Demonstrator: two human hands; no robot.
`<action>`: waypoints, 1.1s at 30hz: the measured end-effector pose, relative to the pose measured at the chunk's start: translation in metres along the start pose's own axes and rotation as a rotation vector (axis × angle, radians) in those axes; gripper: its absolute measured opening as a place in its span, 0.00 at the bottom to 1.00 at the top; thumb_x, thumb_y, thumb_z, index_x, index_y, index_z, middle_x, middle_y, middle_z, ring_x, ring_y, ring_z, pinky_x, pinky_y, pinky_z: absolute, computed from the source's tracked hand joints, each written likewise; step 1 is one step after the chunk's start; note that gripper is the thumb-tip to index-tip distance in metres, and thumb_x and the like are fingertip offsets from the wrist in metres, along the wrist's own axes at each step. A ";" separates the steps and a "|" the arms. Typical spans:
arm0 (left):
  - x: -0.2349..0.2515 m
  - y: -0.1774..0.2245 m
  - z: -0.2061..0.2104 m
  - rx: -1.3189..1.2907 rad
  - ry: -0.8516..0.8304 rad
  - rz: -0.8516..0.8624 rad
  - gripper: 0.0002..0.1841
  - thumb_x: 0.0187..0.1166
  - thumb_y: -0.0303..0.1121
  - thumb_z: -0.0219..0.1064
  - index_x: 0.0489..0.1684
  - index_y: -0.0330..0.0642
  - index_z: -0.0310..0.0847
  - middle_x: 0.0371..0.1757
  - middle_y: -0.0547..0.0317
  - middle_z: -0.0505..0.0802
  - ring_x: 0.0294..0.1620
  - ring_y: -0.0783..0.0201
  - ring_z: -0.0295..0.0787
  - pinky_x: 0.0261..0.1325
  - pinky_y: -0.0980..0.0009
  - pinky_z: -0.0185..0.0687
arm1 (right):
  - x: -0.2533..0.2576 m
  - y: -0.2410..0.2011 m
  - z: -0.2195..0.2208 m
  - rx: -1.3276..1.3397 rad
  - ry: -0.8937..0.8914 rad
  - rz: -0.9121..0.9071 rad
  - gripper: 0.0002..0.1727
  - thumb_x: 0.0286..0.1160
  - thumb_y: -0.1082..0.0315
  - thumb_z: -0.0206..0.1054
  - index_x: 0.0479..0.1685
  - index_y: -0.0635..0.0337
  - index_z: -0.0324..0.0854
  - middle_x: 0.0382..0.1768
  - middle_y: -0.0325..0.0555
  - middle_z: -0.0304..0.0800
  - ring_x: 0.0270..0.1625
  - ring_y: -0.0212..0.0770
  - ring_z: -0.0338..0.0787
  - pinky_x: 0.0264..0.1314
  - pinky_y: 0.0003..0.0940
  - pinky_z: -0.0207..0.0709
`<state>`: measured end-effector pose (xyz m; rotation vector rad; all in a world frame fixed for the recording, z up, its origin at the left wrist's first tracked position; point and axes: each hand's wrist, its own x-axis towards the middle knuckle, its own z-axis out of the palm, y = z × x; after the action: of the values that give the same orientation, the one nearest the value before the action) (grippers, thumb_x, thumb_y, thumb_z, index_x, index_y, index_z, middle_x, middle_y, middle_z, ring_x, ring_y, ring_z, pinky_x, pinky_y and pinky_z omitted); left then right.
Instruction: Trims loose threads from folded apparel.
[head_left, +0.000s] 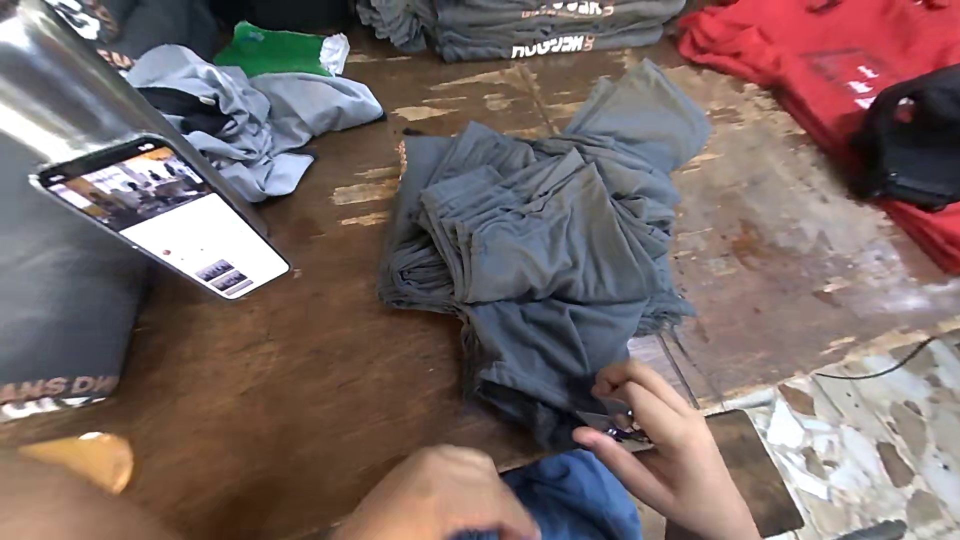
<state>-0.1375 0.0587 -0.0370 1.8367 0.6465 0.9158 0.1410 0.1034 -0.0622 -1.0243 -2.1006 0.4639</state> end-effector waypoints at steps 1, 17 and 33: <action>0.004 -0.003 0.004 0.105 0.190 -0.042 0.23 0.71 0.56 0.77 0.38 0.42 0.89 0.36 0.62 0.93 0.43 0.75 0.89 0.52 0.78 0.84 | 0.005 -0.001 0.004 0.010 0.011 -0.017 0.24 0.81 0.46 0.68 0.36 0.61 0.75 0.42 0.48 0.80 0.41 0.30 0.78 0.43 0.18 0.72; 0.009 -0.042 0.006 0.481 0.469 -0.035 0.05 0.75 0.25 0.69 0.33 0.39 0.92 0.41 0.58 0.98 0.50 0.72 0.93 0.62 0.81 0.83 | 0.018 -0.002 0.019 -0.073 -0.169 0.134 0.15 0.78 0.60 0.62 0.35 0.64 0.83 0.36 0.57 0.88 0.41 0.53 0.88 0.48 0.51 0.78; 0.020 -0.048 0.018 0.197 0.467 0.039 0.03 0.75 0.24 0.70 0.37 0.45 0.84 0.43 0.66 0.96 0.47 0.74 0.88 0.53 0.80 0.82 | 0.011 -0.001 0.051 -0.445 -0.069 0.060 0.34 0.90 0.41 0.42 0.18 0.52 0.78 0.34 0.45 0.84 0.41 0.49 0.83 0.37 0.44 0.70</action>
<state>-0.1131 0.0837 -0.0792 1.8205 1.0199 1.3660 0.0978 0.1116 -0.0899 -1.3385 -2.2952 0.0557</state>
